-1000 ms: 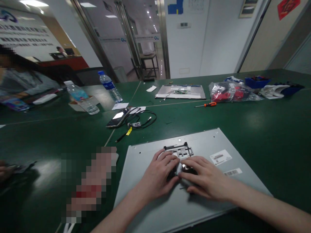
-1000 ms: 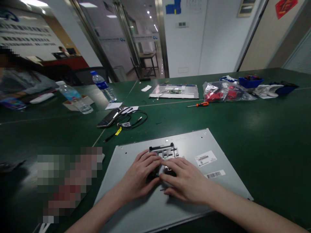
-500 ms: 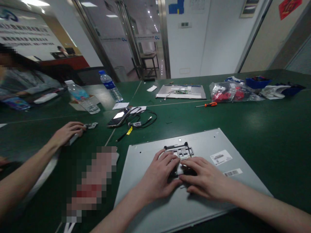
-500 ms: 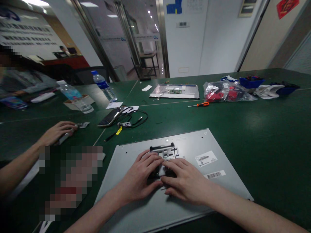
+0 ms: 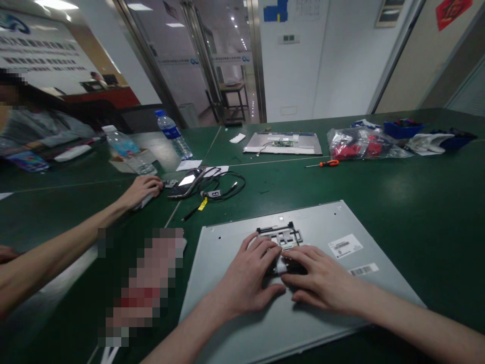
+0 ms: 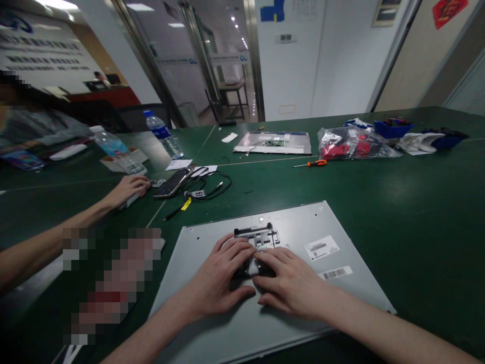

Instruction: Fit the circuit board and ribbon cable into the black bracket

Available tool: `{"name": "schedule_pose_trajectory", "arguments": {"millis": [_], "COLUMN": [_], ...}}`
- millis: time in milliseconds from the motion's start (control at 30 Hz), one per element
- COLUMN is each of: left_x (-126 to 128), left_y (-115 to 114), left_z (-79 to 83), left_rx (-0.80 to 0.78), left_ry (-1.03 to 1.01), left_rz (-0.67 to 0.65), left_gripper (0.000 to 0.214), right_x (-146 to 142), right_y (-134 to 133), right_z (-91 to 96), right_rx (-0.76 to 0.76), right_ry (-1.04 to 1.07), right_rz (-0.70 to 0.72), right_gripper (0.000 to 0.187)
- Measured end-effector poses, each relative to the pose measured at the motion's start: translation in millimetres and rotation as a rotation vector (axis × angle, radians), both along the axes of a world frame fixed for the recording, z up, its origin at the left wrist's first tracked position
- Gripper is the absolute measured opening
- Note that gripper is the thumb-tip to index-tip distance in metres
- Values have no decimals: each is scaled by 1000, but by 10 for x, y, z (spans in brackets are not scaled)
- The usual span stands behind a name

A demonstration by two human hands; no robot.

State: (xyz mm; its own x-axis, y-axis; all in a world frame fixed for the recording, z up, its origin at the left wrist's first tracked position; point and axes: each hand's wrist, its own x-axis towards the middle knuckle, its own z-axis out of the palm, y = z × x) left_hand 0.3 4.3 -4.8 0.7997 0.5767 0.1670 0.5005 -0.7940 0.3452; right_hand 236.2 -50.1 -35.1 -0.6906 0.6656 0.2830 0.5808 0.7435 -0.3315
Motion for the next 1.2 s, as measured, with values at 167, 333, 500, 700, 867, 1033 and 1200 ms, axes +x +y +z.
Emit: {"name": "schedule_pose_trajectory", "arguments": {"millis": [167, 333, 500, 700, 867, 1033, 1200], "left_x": [-5, -19, -15, -7, -4, 1, -6], "left_y": [-14, -19, -16, -15, -19, -23, -22], "left_z": [20, 13, 16, 16, 19, 40, 46], "left_rx": [-5, -13, -11, 8, -11, -21, -26], "left_ry": [2, 25, 22, 1, 14, 14, 0], "left_rz": [0, 3, 6, 1, 0, 1, -8], "left_gripper": [61, 65, 64, 62, 61, 60, 59], "right_x": [3, -6, -12, 12, 35, 49, 48], "right_y": [-3, -17, -5, 31, 70, 109, 106], "right_z": [-18, -34, -41, -5, 46, 92, 130], "right_rx": [13, 41, 54, 38, -33, -115, -149], "right_ry": [6, 24, 46, 3, 7, 35, 50], "right_rz": [12, 35, 34, 16, 29, 43, 37], "right_gripper": [23, 19, 31, 35, 27, 23, 19]}}
